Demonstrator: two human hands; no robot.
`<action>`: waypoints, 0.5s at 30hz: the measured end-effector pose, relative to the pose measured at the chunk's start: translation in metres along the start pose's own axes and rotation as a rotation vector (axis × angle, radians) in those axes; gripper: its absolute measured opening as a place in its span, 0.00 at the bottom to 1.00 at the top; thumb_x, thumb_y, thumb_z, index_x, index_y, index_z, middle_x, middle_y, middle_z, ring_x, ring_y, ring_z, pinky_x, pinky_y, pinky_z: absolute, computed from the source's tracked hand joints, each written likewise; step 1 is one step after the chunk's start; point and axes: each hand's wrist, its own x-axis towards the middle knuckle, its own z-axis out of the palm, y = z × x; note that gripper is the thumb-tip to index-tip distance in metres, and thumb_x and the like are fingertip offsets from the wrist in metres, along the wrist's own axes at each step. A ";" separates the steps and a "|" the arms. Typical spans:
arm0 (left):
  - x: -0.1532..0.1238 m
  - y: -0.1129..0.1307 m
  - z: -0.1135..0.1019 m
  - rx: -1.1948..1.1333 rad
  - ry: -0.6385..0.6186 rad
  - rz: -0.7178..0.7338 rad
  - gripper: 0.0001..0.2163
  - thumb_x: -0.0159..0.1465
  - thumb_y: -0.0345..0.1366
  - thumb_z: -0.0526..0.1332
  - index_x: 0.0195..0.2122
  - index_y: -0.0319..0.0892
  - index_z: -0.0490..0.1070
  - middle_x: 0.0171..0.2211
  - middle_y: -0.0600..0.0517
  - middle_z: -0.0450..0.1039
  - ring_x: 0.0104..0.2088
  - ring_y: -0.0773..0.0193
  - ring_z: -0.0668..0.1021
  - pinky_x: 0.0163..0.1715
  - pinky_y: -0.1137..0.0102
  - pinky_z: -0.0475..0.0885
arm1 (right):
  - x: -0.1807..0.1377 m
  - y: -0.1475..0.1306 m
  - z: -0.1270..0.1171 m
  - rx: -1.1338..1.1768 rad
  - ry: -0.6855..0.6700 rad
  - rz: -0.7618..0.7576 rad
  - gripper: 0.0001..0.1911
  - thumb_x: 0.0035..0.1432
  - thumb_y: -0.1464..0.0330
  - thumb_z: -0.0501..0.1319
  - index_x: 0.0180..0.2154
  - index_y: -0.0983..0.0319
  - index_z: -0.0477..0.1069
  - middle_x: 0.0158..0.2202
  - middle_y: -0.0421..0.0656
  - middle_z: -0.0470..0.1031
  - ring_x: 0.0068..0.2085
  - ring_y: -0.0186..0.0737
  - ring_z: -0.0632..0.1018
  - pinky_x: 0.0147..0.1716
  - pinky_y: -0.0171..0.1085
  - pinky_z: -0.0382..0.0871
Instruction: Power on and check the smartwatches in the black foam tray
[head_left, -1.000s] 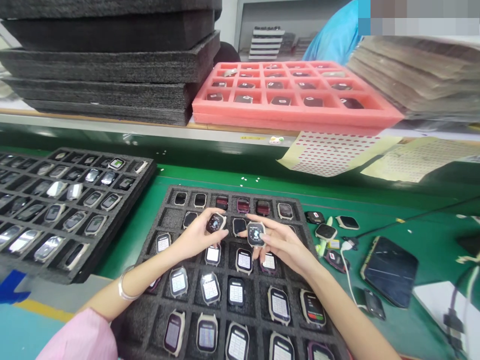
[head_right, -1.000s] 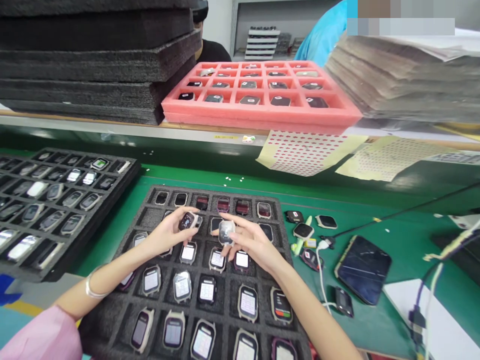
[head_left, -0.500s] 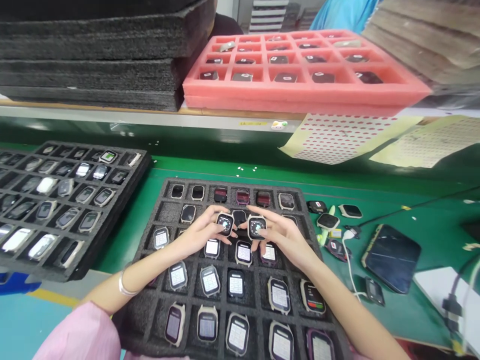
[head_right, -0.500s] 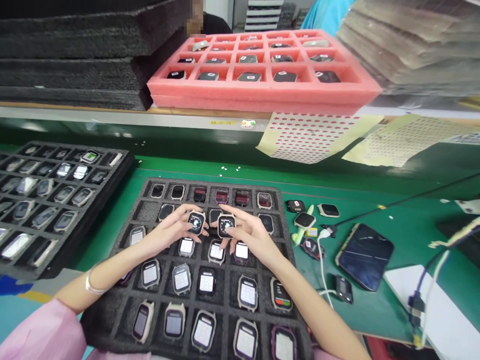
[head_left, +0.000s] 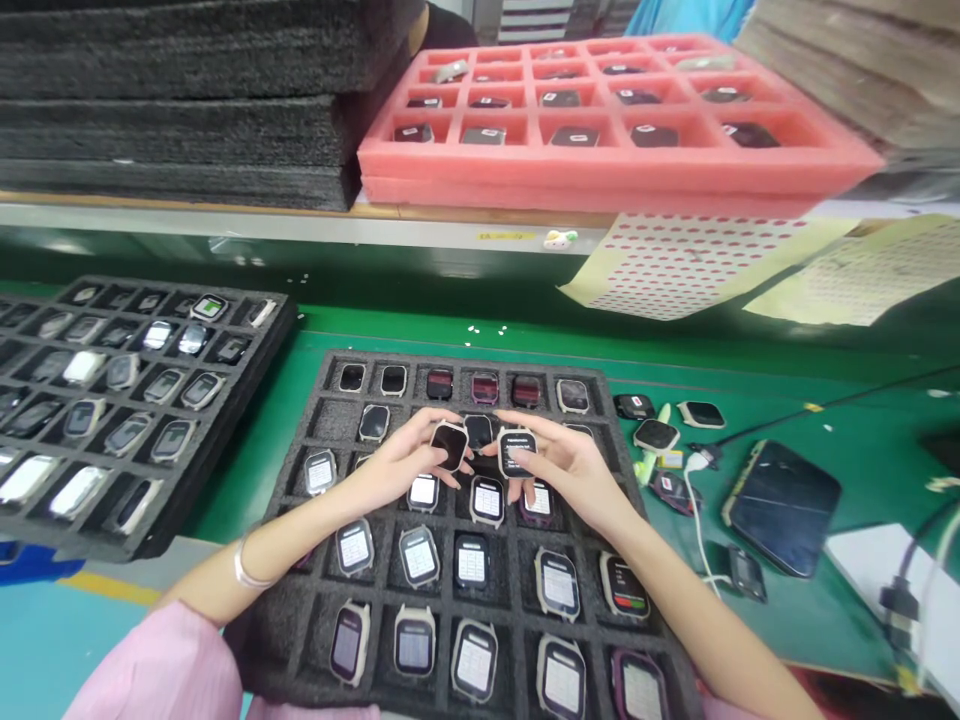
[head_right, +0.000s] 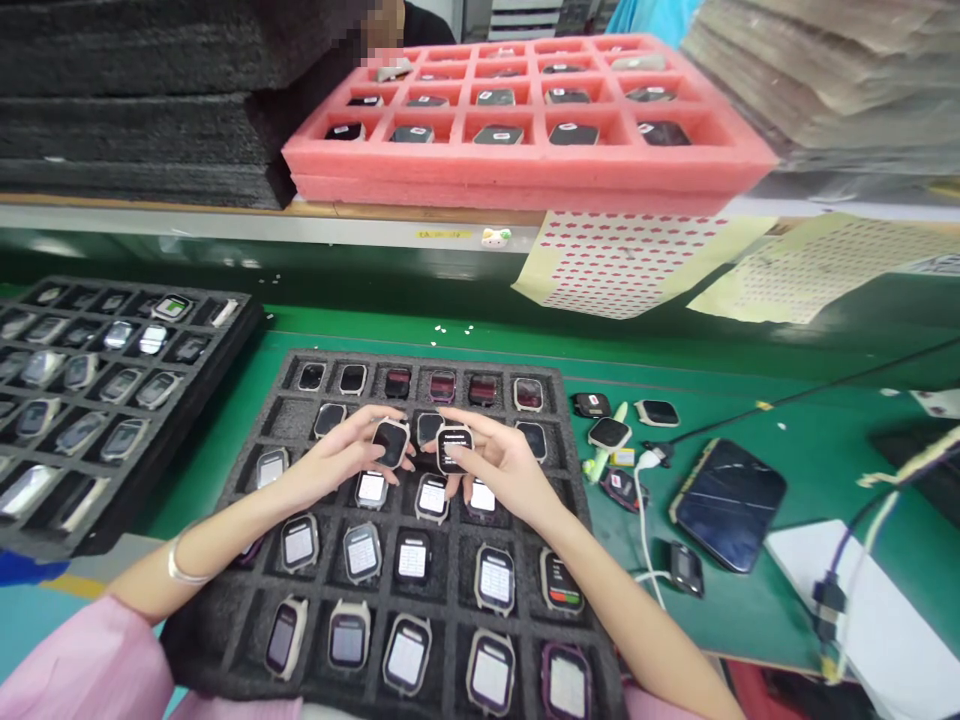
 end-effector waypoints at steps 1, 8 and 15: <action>0.000 0.000 0.000 0.000 0.001 0.002 0.16 0.59 0.29 0.57 0.49 0.43 0.63 0.38 0.48 0.73 0.38 0.58 0.78 0.36 0.63 0.75 | 0.000 -0.001 0.001 -0.012 -0.018 -0.003 0.25 0.59 0.69 0.63 0.57 0.60 0.63 0.44 0.49 0.77 0.25 0.35 0.79 0.20 0.32 0.73; 0.000 0.000 -0.001 -0.001 0.061 0.007 0.16 0.58 0.30 0.59 0.48 0.42 0.63 0.37 0.48 0.74 0.38 0.56 0.79 0.35 0.63 0.75 | -0.019 -0.012 -0.005 -0.215 -0.158 0.024 0.34 0.55 0.69 0.65 0.61 0.58 0.54 0.45 0.47 0.75 0.34 0.40 0.80 0.29 0.37 0.77; -0.001 0.004 -0.001 0.003 0.136 -0.017 0.17 0.57 0.31 0.62 0.47 0.40 0.63 0.36 0.47 0.75 0.35 0.57 0.79 0.33 0.65 0.74 | -0.074 -0.013 -0.058 -1.000 0.036 -0.092 0.24 0.55 0.63 0.65 0.53 0.59 0.68 0.46 0.48 0.69 0.47 0.49 0.73 0.50 0.48 0.67</action>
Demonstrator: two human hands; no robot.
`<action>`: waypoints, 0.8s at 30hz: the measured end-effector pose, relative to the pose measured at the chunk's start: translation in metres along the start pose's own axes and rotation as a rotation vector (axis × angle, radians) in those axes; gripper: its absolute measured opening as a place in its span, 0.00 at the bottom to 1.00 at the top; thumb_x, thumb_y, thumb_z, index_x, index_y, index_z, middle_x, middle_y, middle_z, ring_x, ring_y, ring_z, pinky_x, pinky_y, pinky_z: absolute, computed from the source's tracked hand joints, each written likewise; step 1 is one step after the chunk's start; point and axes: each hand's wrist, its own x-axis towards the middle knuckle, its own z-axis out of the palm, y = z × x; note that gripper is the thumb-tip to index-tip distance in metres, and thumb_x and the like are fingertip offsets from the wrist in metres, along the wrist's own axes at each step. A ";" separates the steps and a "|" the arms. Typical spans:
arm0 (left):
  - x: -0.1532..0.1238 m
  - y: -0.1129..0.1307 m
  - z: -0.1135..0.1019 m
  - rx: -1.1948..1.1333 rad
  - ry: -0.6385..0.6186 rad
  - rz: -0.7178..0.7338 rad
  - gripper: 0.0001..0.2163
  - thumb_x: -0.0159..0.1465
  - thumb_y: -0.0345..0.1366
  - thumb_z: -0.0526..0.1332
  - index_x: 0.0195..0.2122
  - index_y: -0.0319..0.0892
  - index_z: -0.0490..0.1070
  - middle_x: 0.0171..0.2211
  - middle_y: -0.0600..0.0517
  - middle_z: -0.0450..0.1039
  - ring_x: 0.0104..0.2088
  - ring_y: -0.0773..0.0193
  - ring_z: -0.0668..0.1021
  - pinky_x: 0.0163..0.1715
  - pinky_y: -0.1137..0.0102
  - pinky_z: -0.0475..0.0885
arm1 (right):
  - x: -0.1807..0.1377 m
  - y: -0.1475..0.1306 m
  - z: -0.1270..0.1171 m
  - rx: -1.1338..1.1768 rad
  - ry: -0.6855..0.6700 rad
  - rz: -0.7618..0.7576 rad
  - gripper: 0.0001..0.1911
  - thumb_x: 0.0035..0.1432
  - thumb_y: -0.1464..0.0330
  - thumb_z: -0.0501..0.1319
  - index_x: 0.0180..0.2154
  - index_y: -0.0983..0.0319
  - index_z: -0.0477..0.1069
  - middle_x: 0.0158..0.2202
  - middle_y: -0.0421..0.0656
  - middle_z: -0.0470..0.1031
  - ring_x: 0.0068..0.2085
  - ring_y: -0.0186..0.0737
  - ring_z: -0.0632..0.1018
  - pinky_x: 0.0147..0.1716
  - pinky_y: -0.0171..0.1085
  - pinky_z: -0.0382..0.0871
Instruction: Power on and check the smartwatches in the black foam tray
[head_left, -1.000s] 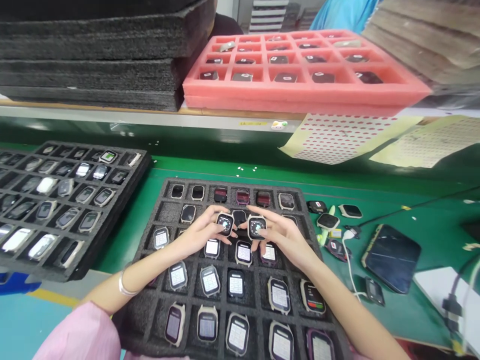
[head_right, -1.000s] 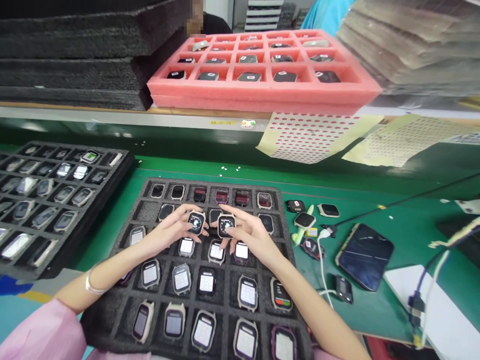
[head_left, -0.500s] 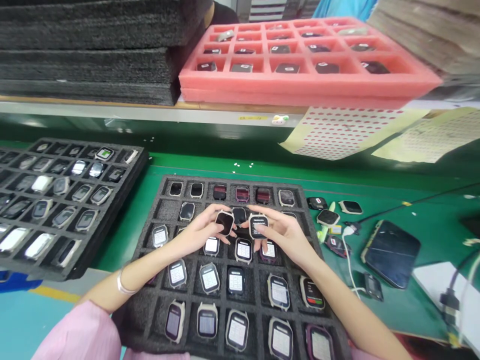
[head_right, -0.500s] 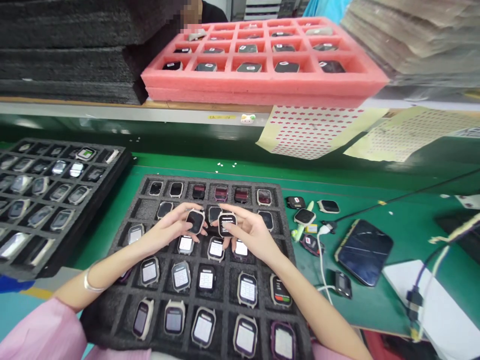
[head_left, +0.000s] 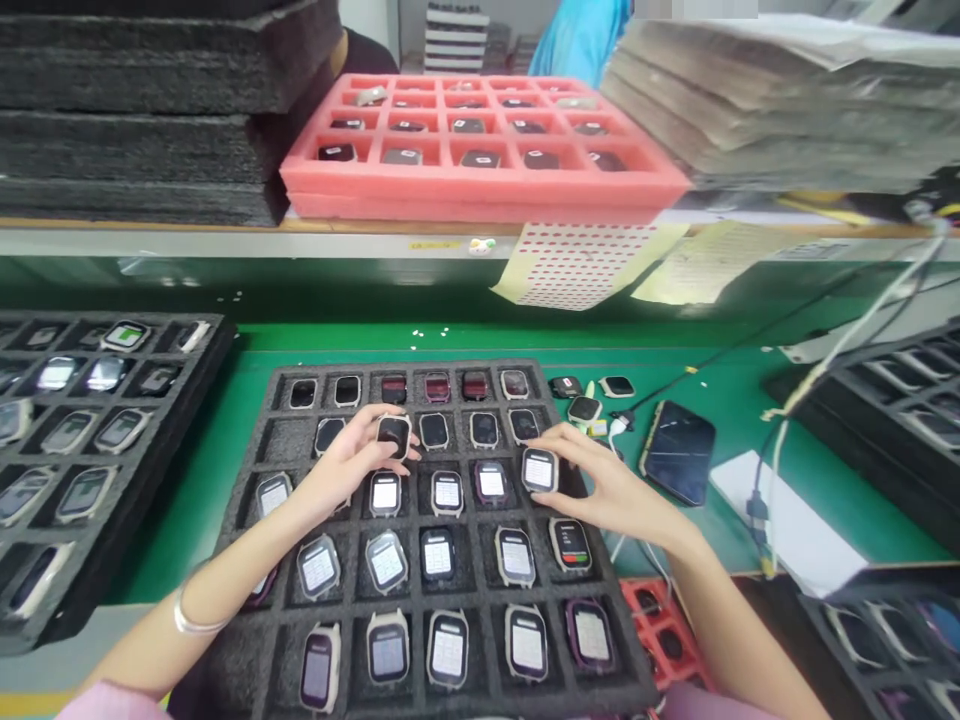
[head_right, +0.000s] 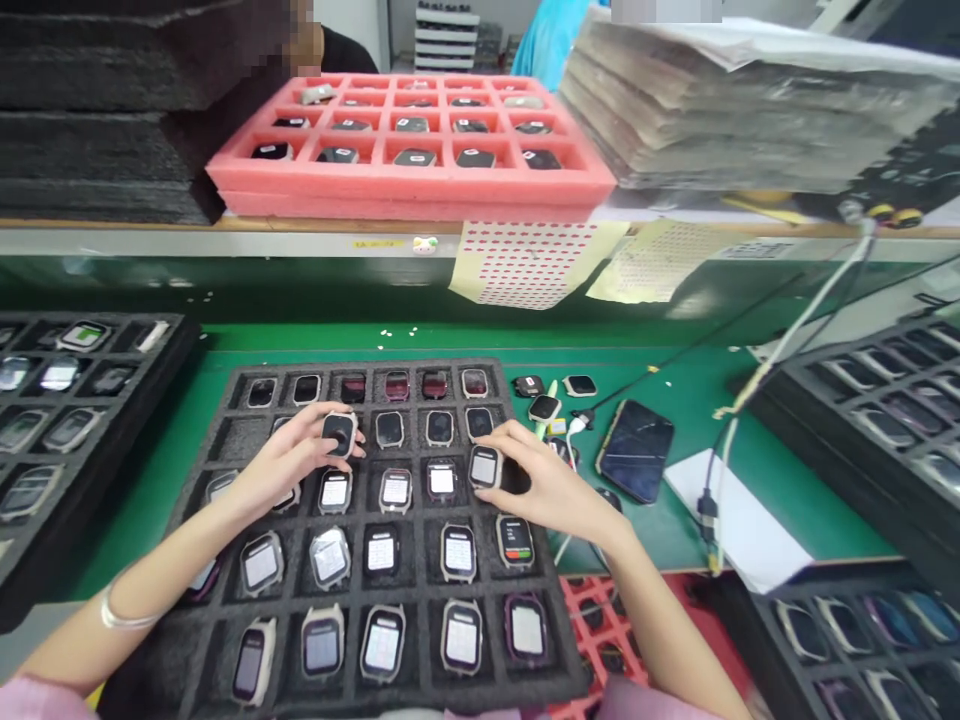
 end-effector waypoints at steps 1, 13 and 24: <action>0.000 0.000 0.000 0.005 0.004 -0.001 0.17 0.57 0.31 0.62 0.47 0.41 0.63 0.36 0.47 0.76 0.35 0.57 0.79 0.33 0.65 0.74 | -0.007 0.006 -0.001 -0.042 0.013 0.007 0.24 0.56 0.62 0.64 0.54 0.59 0.68 0.46 0.48 0.69 0.49 0.50 0.72 0.50 0.48 0.66; 0.001 -0.008 -0.001 0.092 -0.004 0.030 0.18 0.57 0.36 0.64 0.47 0.41 0.62 0.34 0.50 0.74 0.32 0.60 0.79 0.29 0.70 0.71 | 0.023 0.017 0.004 -0.276 0.202 0.068 0.14 0.64 0.64 0.54 0.45 0.62 0.74 0.43 0.51 0.74 0.47 0.51 0.73 0.49 0.49 0.65; 0.007 -0.014 0.004 0.332 0.076 0.147 0.18 0.56 0.39 0.65 0.46 0.41 0.64 0.26 0.57 0.65 0.17 0.73 0.64 0.15 0.77 0.56 | 0.040 0.028 0.006 -0.121 0.413 0.127 0.14 0.57 0.59 0.61 0.32 0.64 0.72 0.25 0.42 0.70 0.25 0.39 0.72 0.24 0.37 0.67</action>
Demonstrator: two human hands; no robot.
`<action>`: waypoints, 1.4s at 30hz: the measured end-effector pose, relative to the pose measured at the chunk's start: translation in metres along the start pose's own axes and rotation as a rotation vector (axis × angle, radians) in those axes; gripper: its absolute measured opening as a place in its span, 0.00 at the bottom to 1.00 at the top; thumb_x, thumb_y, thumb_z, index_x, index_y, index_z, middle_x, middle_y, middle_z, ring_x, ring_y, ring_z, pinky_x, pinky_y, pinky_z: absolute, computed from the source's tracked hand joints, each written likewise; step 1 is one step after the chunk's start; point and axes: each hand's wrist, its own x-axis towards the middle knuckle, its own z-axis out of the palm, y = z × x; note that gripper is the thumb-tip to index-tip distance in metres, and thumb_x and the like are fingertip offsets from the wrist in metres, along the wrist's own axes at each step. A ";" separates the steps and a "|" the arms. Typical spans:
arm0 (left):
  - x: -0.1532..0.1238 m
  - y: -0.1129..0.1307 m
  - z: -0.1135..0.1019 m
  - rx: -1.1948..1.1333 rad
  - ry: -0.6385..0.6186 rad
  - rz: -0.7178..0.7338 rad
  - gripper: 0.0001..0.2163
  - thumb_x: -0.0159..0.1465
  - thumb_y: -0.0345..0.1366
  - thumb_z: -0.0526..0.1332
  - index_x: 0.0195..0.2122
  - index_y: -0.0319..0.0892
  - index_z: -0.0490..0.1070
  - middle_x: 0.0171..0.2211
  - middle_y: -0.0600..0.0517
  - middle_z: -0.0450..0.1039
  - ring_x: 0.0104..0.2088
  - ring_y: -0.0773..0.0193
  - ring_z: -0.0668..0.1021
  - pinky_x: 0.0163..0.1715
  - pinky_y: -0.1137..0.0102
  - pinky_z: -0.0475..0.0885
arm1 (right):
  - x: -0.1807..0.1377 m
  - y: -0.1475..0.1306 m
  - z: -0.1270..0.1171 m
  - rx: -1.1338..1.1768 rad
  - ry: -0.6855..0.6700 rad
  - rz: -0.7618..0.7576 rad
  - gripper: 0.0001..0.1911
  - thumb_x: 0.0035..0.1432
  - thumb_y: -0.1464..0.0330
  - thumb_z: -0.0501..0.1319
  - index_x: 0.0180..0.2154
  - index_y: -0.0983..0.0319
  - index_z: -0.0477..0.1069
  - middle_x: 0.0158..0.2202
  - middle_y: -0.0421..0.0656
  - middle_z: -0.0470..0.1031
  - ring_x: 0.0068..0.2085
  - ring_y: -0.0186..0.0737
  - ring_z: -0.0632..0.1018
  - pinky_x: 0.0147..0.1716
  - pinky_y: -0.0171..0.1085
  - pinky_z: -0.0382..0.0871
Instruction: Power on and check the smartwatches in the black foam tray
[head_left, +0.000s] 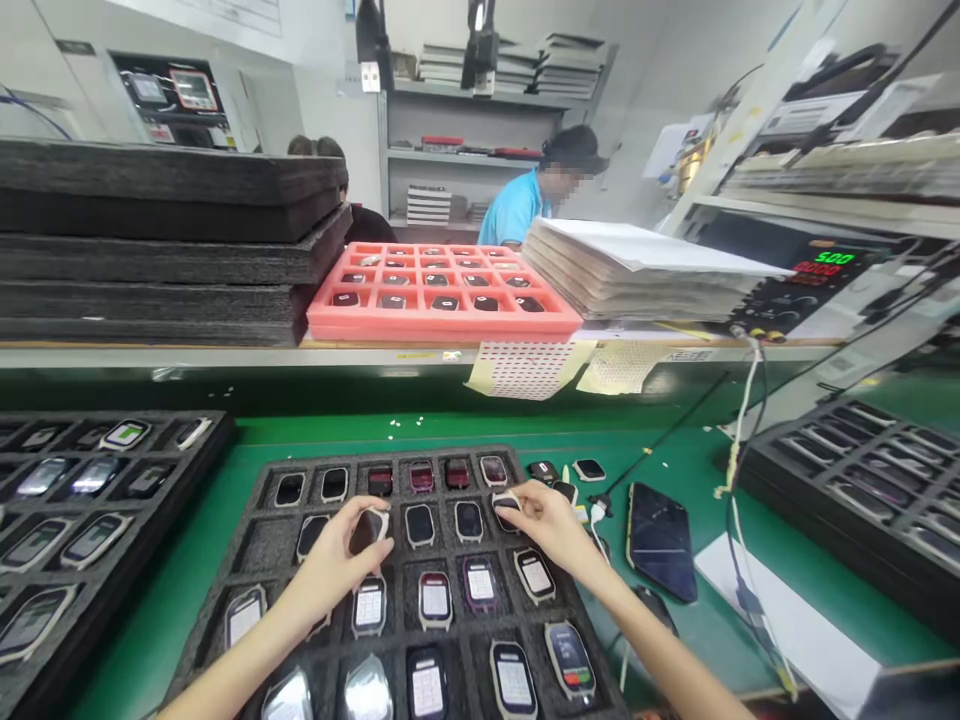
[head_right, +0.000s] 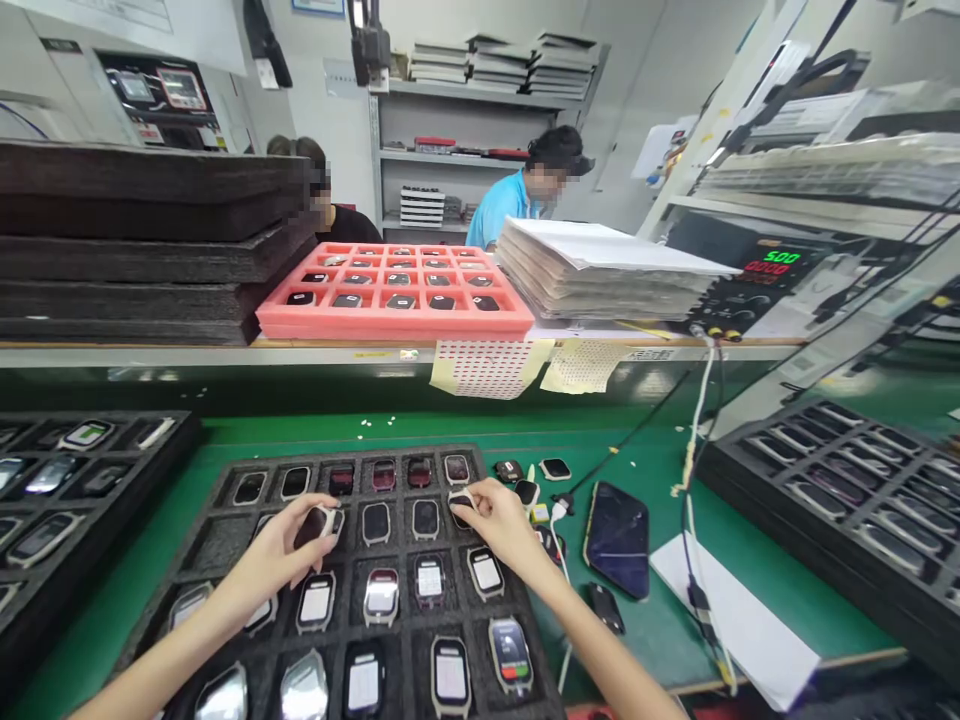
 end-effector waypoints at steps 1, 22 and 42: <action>0.001 0.000 0.000 0.020 -0.002 0.003 0.17 0.56 0.39 0.64 0.45 0.42 0.64 0.27 0.57 0.64 0.18 0.72 0.64 0.15 0.77 0.55 | 0.001 -0.004 -0.002 0.038 0.005 -0.010 0.15 0.58 0.58 0.60 0.30 0.63 0.71 0.28 0.43 0.71 0.28 0.40 0.73 0.25 0.37 0.69; -0.004 0.013 -0.004 0.287 -0.033 0.184 0.17 0.58 0.31 0.59 0.49 0.43 0.62 0.38 0.51 0.72 0.37 0.60 0.74 0.37 0.69 0.69 | 0.028 -0.082 0.042 1.242 -0.578 0.099 0.19 0.57 0.65 0.65 0.50 0.60 0.69 0.41 0.47 0.75 0.26 0.38 0.79 0.26 0.38 0.75; -0.004 0.013 -0.009 0.337 -0.082 0.189 0.15 0.59 0.29 0.57 0.48 0.42 0.62 0.41 0.50 0.73 0.43 0.59 0.74 0.44 0.68 0.67 | 0.023 -0.069 0.048 1.313 -0.689 -0.017 0.22 0.57 0.66 0.66 0.53 0.63 0.70 0.39 0.50 0.78 0.23 0.39 0.80 0.22 0.37 0.76</action>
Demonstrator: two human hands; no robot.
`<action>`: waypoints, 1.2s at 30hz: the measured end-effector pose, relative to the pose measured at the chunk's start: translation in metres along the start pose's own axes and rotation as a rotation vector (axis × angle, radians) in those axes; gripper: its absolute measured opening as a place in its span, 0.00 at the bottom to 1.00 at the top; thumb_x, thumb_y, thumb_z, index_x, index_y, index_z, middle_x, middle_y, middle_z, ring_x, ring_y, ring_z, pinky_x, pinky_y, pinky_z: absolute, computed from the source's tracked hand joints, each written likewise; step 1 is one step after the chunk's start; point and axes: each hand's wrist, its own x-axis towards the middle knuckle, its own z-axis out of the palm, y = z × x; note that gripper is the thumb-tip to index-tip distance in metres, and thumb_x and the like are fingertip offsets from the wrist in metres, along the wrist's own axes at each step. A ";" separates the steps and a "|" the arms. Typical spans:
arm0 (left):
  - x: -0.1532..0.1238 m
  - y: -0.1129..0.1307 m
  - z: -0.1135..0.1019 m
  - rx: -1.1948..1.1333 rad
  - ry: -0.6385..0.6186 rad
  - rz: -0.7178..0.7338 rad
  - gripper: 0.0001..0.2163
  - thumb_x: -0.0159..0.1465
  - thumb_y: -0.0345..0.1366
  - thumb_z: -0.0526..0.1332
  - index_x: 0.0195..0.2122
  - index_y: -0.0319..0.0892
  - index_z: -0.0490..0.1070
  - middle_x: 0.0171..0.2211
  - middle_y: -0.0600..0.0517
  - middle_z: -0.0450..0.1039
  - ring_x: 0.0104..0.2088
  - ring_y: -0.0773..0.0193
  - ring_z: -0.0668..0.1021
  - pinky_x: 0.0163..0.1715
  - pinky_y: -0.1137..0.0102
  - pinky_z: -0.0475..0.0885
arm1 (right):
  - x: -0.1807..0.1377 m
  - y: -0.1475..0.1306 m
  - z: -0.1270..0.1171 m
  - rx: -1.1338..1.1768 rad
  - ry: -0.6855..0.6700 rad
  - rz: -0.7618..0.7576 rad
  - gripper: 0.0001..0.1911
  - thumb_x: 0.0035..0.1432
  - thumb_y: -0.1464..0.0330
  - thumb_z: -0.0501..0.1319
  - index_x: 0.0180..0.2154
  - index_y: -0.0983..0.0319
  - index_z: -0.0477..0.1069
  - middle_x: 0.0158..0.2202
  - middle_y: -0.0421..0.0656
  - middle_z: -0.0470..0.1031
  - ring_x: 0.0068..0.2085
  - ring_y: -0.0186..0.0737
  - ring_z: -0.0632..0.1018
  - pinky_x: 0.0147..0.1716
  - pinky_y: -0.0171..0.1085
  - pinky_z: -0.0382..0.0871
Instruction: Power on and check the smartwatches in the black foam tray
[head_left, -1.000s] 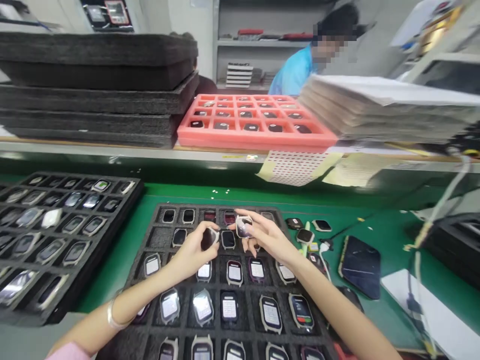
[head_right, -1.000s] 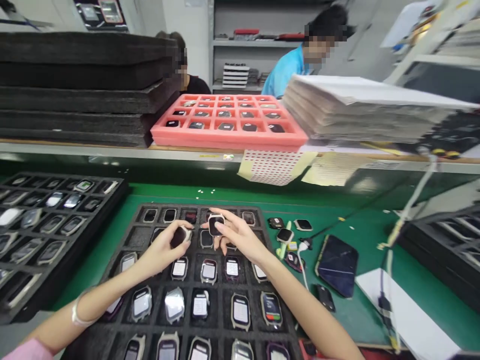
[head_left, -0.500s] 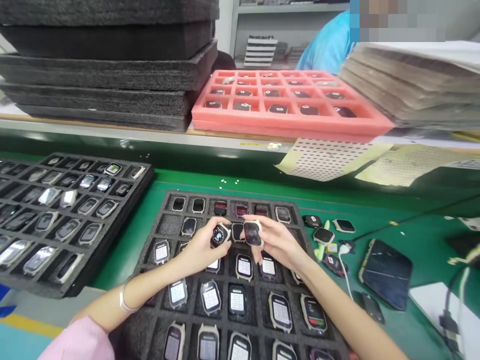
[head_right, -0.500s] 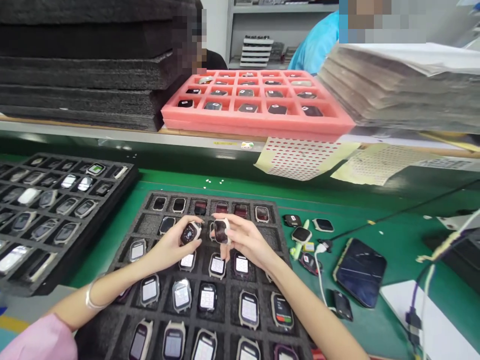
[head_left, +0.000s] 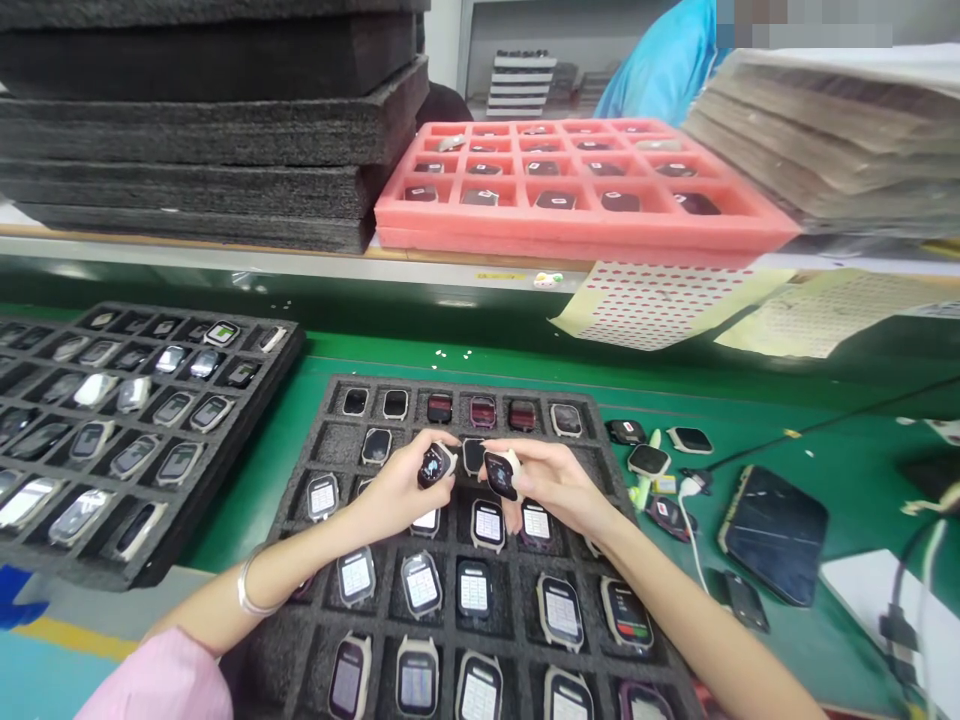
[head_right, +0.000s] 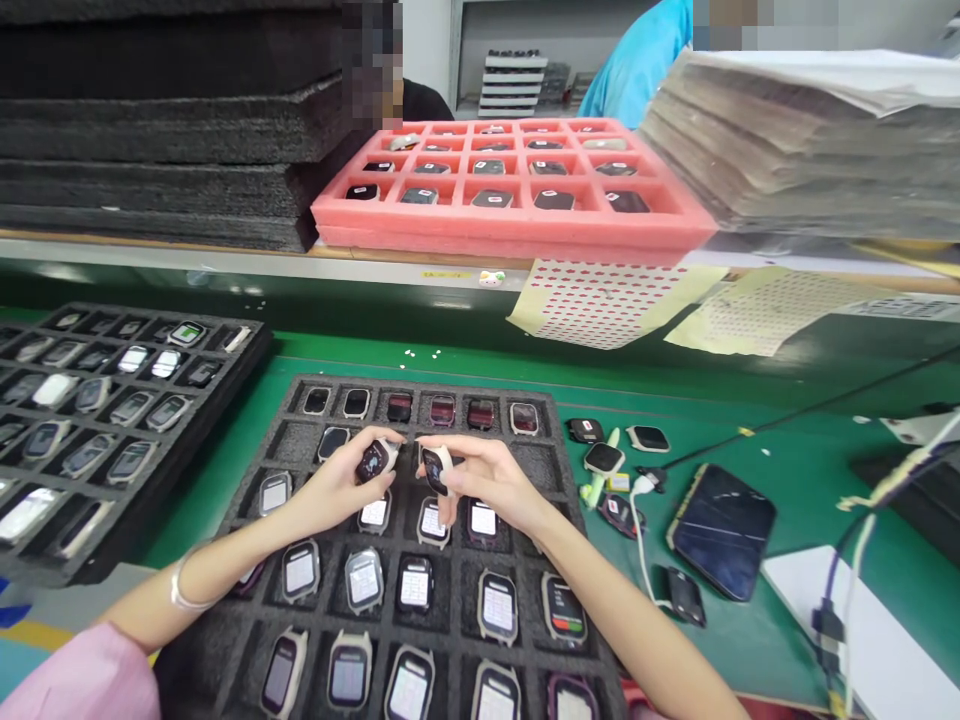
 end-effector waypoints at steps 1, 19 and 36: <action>0.000 0.000 0.000 0.004 0.011 -0.003 0.15 0.59 0.29 0.57 0.48 0.42 0.62 0.42 0.49 0.72 0.43 0.59 0.74 0.44 0.68 0.67 | 0.000 0.000 0.000 0.001 -0.005 -0.010 0.22 0.57 0.66 0.65 0.53 0.63 0.69 0.40 0.50 0.78 0.24 0.40 0.80 0.23 0.37 0.76; -0.003 0.002 -0.002 0.040 0.013 0.040 0.14 0.59 0.29 0.57 0.46 0.42 0.62 0.38 0.52 0.71 0.38 0.63 0.74 0.40 0.71 0.68 | 0.000 0.001 0.002 -0.033 -0.044 -0.008 0.21 0.60 0.70 0.63 0.55 0.62 0.68 0.38 0.49 0.79 0.27 0.41 0.82 0.27 0.37 0.77; -0.003 -0.001 -0.004 0.068 0.042 0.034 0.16 0.60 0.30 0.57 0.50 0.42 0.61 0.41 0.50 0.71 0.42 0.60 0.74 0.43 0.69 0.68 | -0.001 -0.003 0.005 -0.132 -0.024 0.019 0.22 0.60 0.68 0.63 0.55 0.66 0.68 0.25 0.46 0.80 0.25 0.41 0.81 0.27 0.36 0.76</action>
